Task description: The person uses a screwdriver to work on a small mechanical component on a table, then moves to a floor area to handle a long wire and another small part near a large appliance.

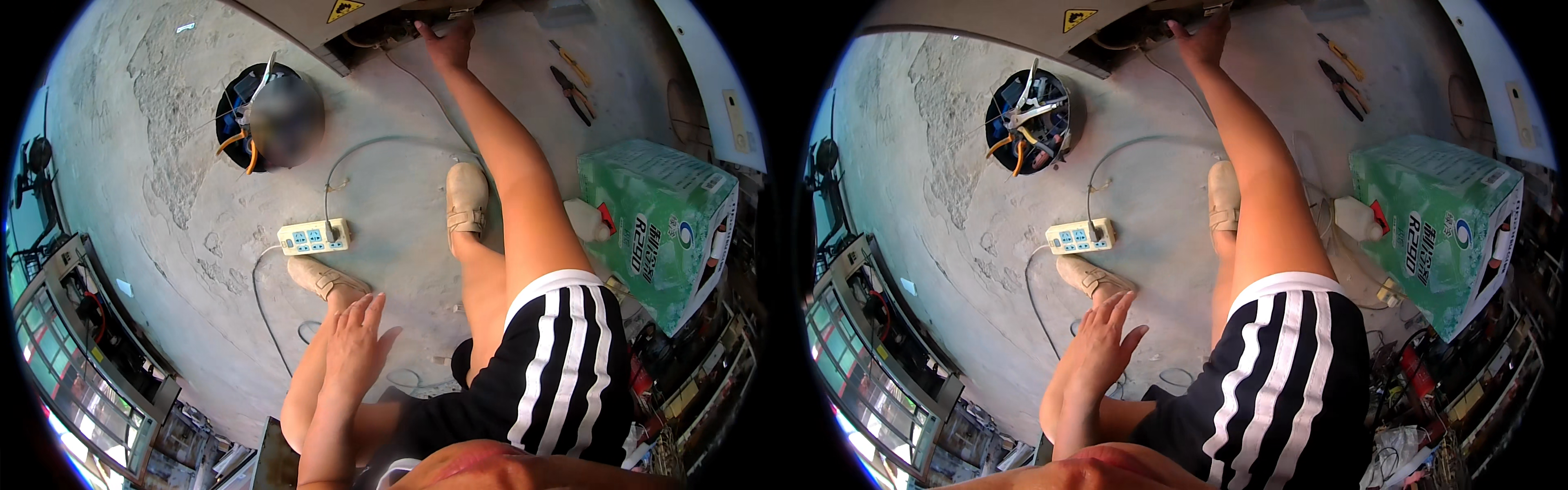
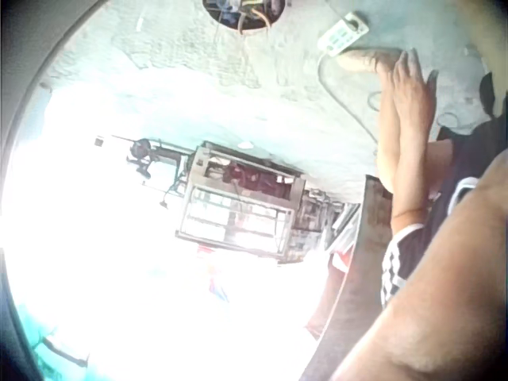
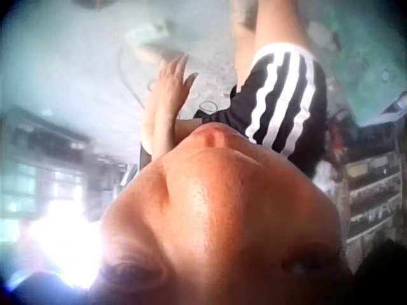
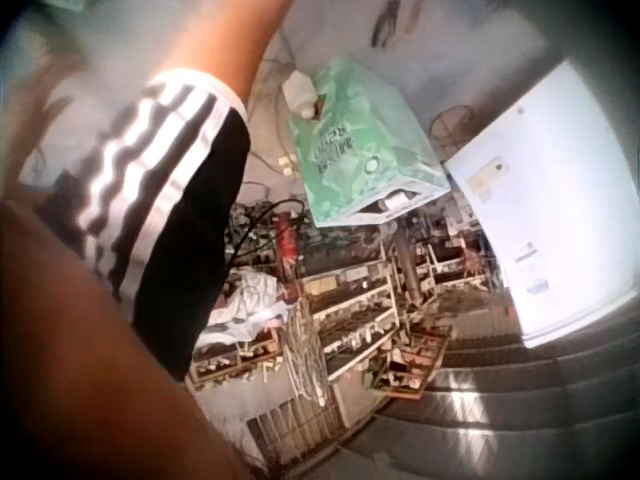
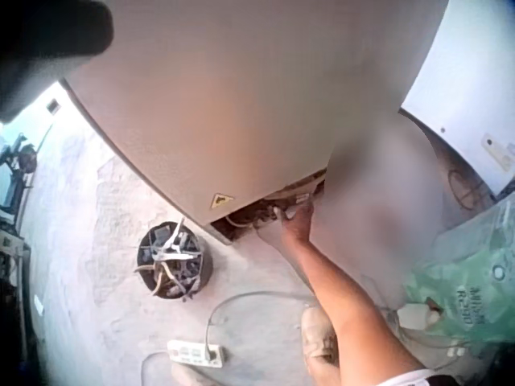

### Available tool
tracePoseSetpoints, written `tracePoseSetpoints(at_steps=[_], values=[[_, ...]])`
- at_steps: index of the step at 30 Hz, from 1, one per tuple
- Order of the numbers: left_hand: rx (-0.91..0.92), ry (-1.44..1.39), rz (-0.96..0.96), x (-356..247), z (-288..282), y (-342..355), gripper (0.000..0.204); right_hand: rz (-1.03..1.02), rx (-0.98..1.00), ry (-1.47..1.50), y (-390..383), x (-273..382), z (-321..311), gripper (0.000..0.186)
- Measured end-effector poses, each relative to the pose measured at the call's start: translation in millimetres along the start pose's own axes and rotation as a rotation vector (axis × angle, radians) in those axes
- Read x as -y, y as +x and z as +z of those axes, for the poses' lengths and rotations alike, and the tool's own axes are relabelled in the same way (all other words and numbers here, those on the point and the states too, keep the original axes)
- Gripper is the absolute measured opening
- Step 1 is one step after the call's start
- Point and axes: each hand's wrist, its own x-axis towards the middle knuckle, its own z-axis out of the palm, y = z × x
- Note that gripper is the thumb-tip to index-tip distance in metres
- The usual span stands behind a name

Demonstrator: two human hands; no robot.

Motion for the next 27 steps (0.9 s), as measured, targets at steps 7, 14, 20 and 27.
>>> tracePoseSetpoints(at_steps=[7,14,20,27], values=[[-0.023,0.020,-0.037,8,-8,21,0.053,-0.155,0.060,0.072,34,-18,10,0.094],[-0.005,0.015,0.012,-2,-4,38,0.052,-0.105,-0.042,-0.489,36,-79,67,0.121],[0.014,0.002,-0.009,-6,5,38,0.051,-0.113,0.017,0.506,31,-28,37,0.112],[0.017,0.016,-0.020,-1,4,36,0.052,0.184,0.177,1.022,40,-24,31,0.080]])
